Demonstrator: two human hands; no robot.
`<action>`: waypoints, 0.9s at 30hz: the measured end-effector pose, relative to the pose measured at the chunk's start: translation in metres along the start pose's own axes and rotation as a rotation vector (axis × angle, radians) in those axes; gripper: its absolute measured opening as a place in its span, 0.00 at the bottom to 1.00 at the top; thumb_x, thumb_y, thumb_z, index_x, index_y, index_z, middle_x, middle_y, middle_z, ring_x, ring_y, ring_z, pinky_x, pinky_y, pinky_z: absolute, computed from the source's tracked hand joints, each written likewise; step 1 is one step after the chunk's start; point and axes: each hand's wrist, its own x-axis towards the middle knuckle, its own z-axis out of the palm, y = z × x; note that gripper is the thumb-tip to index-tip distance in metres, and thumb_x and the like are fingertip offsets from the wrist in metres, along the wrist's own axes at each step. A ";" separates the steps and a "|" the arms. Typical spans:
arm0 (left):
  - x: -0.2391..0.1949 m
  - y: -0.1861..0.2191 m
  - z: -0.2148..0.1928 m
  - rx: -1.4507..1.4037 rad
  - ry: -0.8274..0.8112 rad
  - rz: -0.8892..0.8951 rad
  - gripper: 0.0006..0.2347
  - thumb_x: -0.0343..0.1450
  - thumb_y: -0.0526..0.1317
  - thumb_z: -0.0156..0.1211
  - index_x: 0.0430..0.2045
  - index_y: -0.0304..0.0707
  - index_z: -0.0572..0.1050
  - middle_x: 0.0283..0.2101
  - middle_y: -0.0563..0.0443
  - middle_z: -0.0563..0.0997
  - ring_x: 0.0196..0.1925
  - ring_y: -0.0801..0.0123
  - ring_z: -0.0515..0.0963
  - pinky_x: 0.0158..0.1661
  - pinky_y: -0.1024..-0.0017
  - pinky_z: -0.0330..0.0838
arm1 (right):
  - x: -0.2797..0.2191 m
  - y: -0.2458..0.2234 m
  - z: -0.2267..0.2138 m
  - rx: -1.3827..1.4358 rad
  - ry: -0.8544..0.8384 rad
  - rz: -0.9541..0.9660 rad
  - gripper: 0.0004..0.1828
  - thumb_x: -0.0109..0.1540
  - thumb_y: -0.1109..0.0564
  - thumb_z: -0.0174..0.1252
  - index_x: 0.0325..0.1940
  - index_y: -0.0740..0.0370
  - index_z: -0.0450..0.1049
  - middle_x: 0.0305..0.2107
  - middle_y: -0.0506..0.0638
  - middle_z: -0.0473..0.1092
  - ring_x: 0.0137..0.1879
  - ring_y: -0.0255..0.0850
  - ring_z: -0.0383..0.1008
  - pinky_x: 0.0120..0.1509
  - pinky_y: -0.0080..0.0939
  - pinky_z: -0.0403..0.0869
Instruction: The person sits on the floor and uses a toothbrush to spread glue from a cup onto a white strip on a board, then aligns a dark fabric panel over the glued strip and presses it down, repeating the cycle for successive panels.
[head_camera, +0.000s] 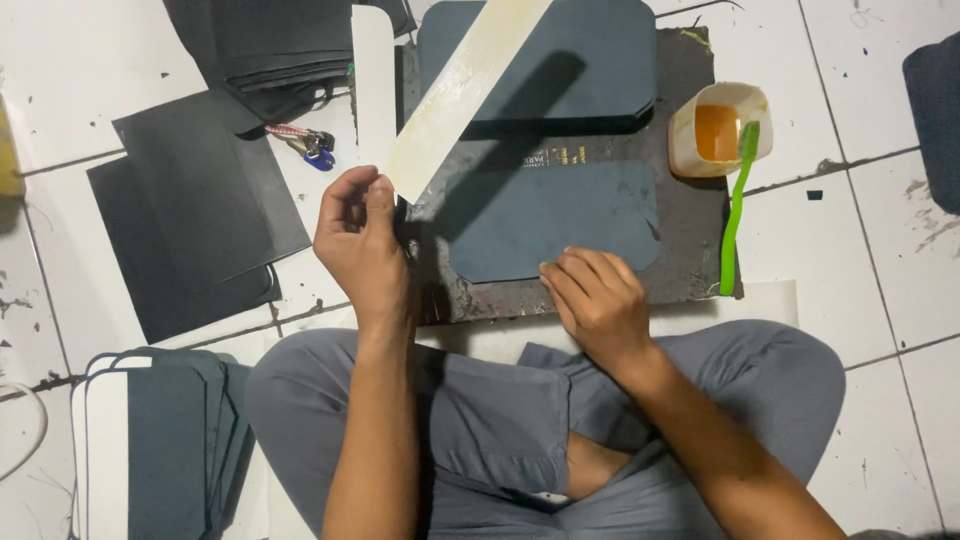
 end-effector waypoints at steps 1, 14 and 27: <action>-0.002 -0.001 0.001 0.000 -0.001 0.001 0.06 0.71 0.34 0.67 0.39 0.35 0.80 0.32 0.52 0.79 0.32 0.77 0.76 0.38 0.77 0.72 | 0.000 0.000 0.000 -0.001 0.001 0.001 0.02 0.63 0.59 0.65 0.40 0.57 0.81 0.34 0.49 0.75 0.46 0.47 0.79 0.54 0.48 0.76; -0.062 -0.008 0.022 0.019 -0.175 -0.107 0.06 0.69 0.32 0.66 0.38 0.35 0.80 0.34 0.47 0.81 0.36 0.71 0.77 0.39 0.71 0.73 | 0.000 0.002 -0.001 0.382 0.233 0.316 0.12 0.64 0.58 0.67 0.50 0.64 0.81 0.39 0.56 0.77 0.45 0.56 0.80 0.49 0.53 0.76; -0.101 -0.012 0.030 0.011 -0.253 -0.140 0.08 0.67 0.34 0.71 0.36 0.39 0.80 0.28 0.50 0.83 0.31 0.74 0.82 0.34 0.76 0.76 | 0.014 -0.003 0.000 0.269 0.537 -0.031 0.03 0.61 0.63 0.70 0.36 0.66 0.83 0.33 0.58 0.80 0.36 0.54 0.82 0.41 0.50 0.80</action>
